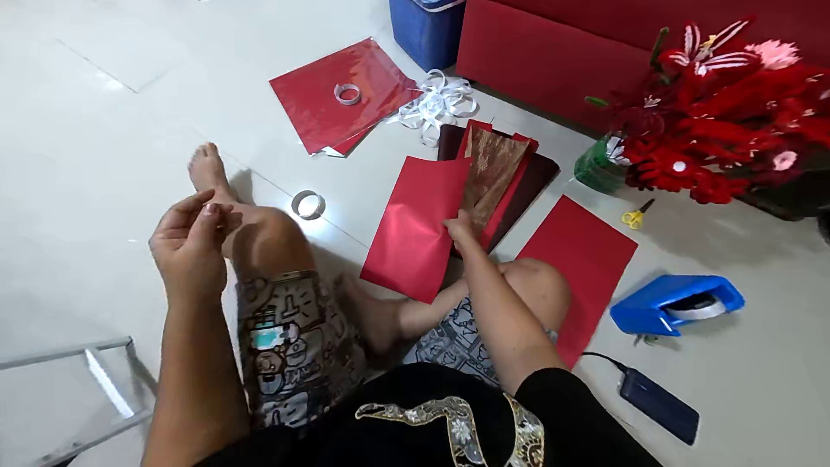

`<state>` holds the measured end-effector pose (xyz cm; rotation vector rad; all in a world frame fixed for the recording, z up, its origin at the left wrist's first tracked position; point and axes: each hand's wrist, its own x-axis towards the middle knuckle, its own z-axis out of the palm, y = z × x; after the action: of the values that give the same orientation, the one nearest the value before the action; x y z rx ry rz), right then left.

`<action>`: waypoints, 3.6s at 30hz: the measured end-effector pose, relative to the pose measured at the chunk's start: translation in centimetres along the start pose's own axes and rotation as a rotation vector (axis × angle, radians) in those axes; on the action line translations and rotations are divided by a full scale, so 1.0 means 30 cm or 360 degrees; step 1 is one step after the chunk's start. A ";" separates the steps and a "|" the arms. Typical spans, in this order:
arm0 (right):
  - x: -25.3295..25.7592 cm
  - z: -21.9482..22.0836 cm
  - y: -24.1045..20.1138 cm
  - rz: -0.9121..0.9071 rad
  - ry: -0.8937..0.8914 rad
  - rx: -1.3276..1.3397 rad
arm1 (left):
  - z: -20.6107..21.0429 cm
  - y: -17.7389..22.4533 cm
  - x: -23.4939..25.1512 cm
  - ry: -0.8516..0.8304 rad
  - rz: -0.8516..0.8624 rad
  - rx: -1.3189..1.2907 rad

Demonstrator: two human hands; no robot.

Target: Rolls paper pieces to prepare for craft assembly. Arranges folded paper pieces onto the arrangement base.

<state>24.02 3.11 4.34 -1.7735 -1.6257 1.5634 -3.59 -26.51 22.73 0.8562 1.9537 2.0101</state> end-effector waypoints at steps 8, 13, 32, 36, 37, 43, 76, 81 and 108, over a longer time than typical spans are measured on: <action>-0.014 -0.015 0.048 -0.0155 0.0056 0.0113 | 0.117 0.012 -0.053 -0.0224 -0.0048 0.0120; -0.007 -0.016 0.047 -0.0176 0.0052 0.0103 | 0.202 -0.006 -0.041 -0.0454 -0.0067 0.0162; -0.004 0.131 0.027 -0.0325 -0.0086 -0.0165 | 0.533 -0.664 0.015 -0.1097 -0.1009 0.1555; -0.081 0.177 -0.008 -0.0195 0.0074 -0.0417 | 0.545 -0.653 0.007 -0.1166 -0.1127 0.1555; -0.087 0.184 -0.012 -0.0187 0.0106 -0.0426 | 0.548 -0.650 0.004 -0.1165 -0.1170 0.1542; -0.029 0.187 -0.064 -0.0263 0.0019 -0.0607 | 0.570 -0.639 -0.014 -0.1118 -0.0863 0.1624; -0.245 0.545 -0.294 -0.0836 -0.1026 -0.1315 | 0.499 -0.724 0.147 -0.0636 -0.1747 -0.0608; -0.284 0.452 -0.175 -0.0877 -0.1120 -0.0716 | 0.521 -0.783 0.112 -0.0784 -0.1550 0.0003; -0.078 0.425 -0.079 -0.0867 -0.0705 -0.1407 | 0.451 -0.739 0.167 -0.0436 -0.1424 0.0677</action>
<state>12.86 -3.66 2.49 -1.0770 -3.0223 1.0712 -5.75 -10.26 1.98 0.2012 2.0805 0.9461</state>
